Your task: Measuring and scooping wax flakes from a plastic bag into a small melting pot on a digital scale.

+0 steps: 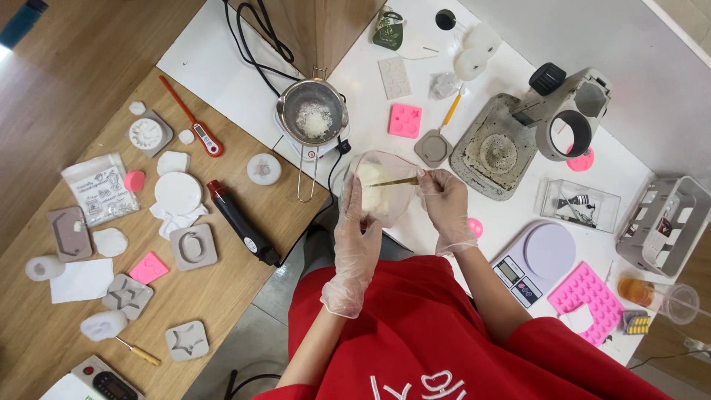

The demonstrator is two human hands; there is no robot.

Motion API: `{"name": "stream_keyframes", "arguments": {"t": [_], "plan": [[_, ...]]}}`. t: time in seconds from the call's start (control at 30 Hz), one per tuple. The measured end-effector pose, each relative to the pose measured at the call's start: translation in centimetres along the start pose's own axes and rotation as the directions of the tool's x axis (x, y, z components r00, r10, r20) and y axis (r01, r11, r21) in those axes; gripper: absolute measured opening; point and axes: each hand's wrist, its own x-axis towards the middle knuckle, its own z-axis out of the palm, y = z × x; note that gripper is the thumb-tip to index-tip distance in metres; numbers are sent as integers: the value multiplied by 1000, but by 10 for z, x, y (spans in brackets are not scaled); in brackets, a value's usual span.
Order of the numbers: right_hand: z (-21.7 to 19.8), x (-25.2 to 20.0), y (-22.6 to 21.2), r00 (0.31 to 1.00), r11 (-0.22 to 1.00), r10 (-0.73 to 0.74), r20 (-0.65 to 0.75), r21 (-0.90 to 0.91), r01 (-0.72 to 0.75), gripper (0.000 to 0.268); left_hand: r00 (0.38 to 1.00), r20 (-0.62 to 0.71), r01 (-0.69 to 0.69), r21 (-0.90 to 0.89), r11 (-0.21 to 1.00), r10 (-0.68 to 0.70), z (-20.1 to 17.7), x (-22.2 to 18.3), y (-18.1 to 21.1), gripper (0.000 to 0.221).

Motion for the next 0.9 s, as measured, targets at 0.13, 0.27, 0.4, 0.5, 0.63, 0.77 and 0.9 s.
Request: {"name": "stream_keyframes", "arguments": {"t": [0.13, 0.27, 0.4, 0.5, 0.63, 0.77, 0.9], "plan": [[-13, 1, -9, 1000, 999, 4, -7, 47, -4, 19, 997, 5, 72, 31, 997, -72, -4, 4, 1, 80], [-24, 1, -29, 999, 997, 8, -49, 82, -4, 22, 995, -7, 98, -6, 995, -98, -10, 15, 13, 76], [-29, 7, -40, 998, 996, -1, -59, 89, 6, 26, 986, 13, 167, -59, 984, -166, -14, 30, 4, 76], [-31, 15, -39, 994, 995, -63, -87, 73, 69, 21, 958, -26, 284, -61, 957, -286, -12, 49, -16, 76], [-27, 30, -35, 994, 993, -69, -88, 90, 77, 21, 935, -63, 345, -53, 937, -348, -16, 66, -4, 76], [-25, 38, -53, 992, 989, -89, -92, 107, 98, 19, 909, -111, 400, -35, 916, -401, -21, 77, 6, 74], [-27, 52, -69, 994, 993, -77, -79, 81, 83, 18, 884, -104, 451, -68, 890, -456, -23, 90, 0, 75]]}}
